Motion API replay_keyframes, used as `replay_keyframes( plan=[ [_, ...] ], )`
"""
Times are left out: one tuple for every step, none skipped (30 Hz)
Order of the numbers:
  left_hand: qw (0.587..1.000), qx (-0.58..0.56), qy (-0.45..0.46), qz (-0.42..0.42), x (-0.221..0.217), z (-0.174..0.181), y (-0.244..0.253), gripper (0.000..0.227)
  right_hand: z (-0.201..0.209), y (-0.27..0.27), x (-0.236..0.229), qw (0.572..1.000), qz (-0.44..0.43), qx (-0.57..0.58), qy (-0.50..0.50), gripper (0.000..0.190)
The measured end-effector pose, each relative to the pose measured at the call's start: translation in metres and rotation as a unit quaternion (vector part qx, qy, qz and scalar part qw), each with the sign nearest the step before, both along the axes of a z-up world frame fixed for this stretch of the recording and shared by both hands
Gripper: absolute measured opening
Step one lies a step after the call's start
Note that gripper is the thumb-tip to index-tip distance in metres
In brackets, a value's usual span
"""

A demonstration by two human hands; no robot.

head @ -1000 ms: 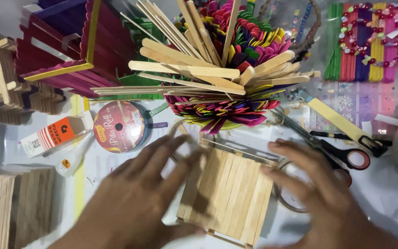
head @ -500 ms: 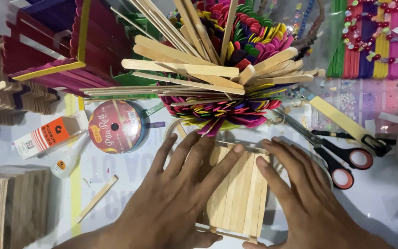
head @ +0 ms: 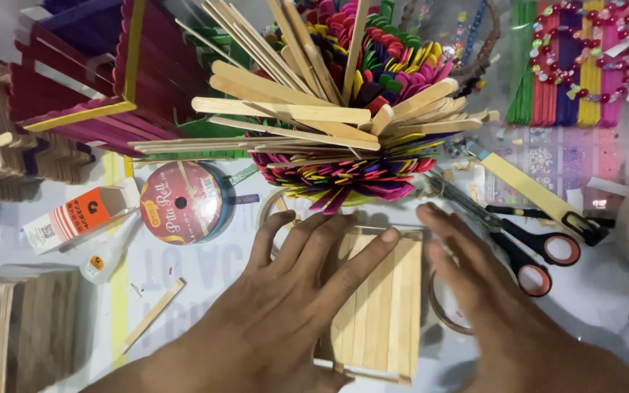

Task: The person is constructing and reinforcing a small wooden structure using popsicle sticks, cutting them to size with scissors and securing them with tape.

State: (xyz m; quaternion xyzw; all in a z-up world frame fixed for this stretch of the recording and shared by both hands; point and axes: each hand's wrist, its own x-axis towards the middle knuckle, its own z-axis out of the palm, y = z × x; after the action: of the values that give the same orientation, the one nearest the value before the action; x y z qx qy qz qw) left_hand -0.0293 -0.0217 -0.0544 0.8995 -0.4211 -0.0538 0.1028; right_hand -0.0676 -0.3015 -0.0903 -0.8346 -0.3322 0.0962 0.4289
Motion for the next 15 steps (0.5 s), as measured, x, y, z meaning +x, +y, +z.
replay_keyframes(
  plan=[
    [1.000,0.001,-0.001,0.000,0.004,0.005,0.002,0.169,0.012,-0.007,0.004,1.000,0.000,0.001,-0.001,0.140],
    [0.994,-0.063,0.083,-0.027,0.007,0.011,0.005,0.142,0.024,-0.013,0.009,0.987,-0.067,-0.027,0.144,0.127],
    [0.976,-0.126,0.166,-0.054,0.010,0.018,0.008,0.117,0.036,-0.019,0.013,0.948,-0.131,-0.053,0.286,0.132],
    [0.977,-0.125,0.162,-0.057,0.012,0.022,0.008,0.117,0.042,-0.013,0.009,0.949,-0.133,-0.051,0.282,0.132],
    [0.959,-0.165,0.219,-0.069,0.013,0.026,0.009,0.107,0.048,-0.007,0.006,0.969,-0.135,0.067,0.196,0.088],
    [0.935,-0.207,0.275,-0.082,0.014,0.030,0.008,0.098,0.054,-0.002,0.002,0.968,-0.133,0.183,0.107,0.051],
    [0.936,-0.207,0.273,-0.086,0.016,0.033,0.008,0.098,0.050,-0.002,0.002,0.969,-0.135,0.182,0.103,0.051],
    [0.920,-0.207,0.325,-0.075,0.017,0.036,0.008,0.101,0.045,-0.003,0.002,0.971,-0.166,0.156,0.077,0.045],
    [0.901,-0.207,0.376,-0.065,0.018,0.037,0.008,0.105,0.040,-0.003,0.002,0.970,-0.197,0.129,0.051,0.041],
    [0.901,-0.207,0.376,-0.066,0.018,0.039,0.006,0.105,0.039,-0.003,0.000,0.970,-0.198,0.129,0.050,0.041],
    [0.890,-0.198,0.408,-0.055,0.018,0.041,0.003,0.110,0.037,-0.002,-0.002,0.967,-0.211,0.134,0.040,0.037],
    [0.877,-0.190,0.440,-0.044,0.018,0.042,0.001,0.116,0.036,-0.002,-0.004,0.964,-0.224,0.139,0.031,0.033],
    [0.877,-0.190,0.440,-0.044,0.016,0.034,0.001,0.116,0.031,-0.005,-0.009,0.964,-0.224,0.138,0.031,0.033],
    [0.882,-0.217,0.413,-0.071,0.015,0.025,0.001,0.118,0.027,-0.007,-0.013,0.959,-0.258,0.111,0.031,0.033],
    [0.884,-0.243,0.387,-0.099,0.013,0.017,0.001,0.119,0.023,-0.010,-0.018,0.953,-0.291,0.084,0.030,0.034]
  ],
)
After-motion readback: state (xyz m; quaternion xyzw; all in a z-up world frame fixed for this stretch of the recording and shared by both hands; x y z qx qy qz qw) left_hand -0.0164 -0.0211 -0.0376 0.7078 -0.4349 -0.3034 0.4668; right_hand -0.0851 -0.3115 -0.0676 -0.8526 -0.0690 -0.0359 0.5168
